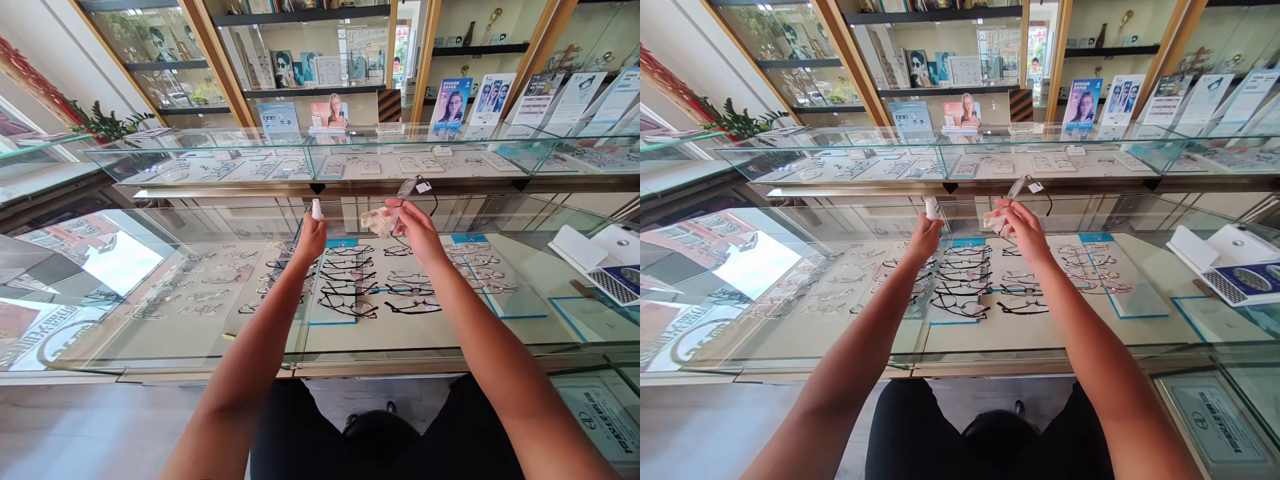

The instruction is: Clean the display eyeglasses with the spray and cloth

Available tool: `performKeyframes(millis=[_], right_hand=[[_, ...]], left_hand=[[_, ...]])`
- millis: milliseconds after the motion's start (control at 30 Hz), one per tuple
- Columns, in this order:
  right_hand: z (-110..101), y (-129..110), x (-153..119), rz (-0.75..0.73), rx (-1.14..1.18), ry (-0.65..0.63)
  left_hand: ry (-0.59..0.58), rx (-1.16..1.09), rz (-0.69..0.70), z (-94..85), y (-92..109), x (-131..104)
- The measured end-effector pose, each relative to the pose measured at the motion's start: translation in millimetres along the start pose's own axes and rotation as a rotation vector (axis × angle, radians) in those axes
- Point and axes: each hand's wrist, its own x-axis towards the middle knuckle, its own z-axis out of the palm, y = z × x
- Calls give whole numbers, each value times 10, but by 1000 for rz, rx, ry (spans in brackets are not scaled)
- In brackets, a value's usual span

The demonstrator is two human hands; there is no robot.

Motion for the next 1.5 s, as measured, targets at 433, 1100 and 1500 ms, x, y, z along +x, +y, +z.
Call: performKeyframes(millis=[433, 1100, 1500], right_hand=[[-44, 1, 46, 10, -28, 14], [-141, -111, 95, -12, 4, 79], [-207, -49, 237, -46, 13, 131]], left_hand=[[-119, 187, -32, -94, -126, 46], [327, 42, 387, -218, 330, -255], [-58, 186, 605, 258, 728, -534]])
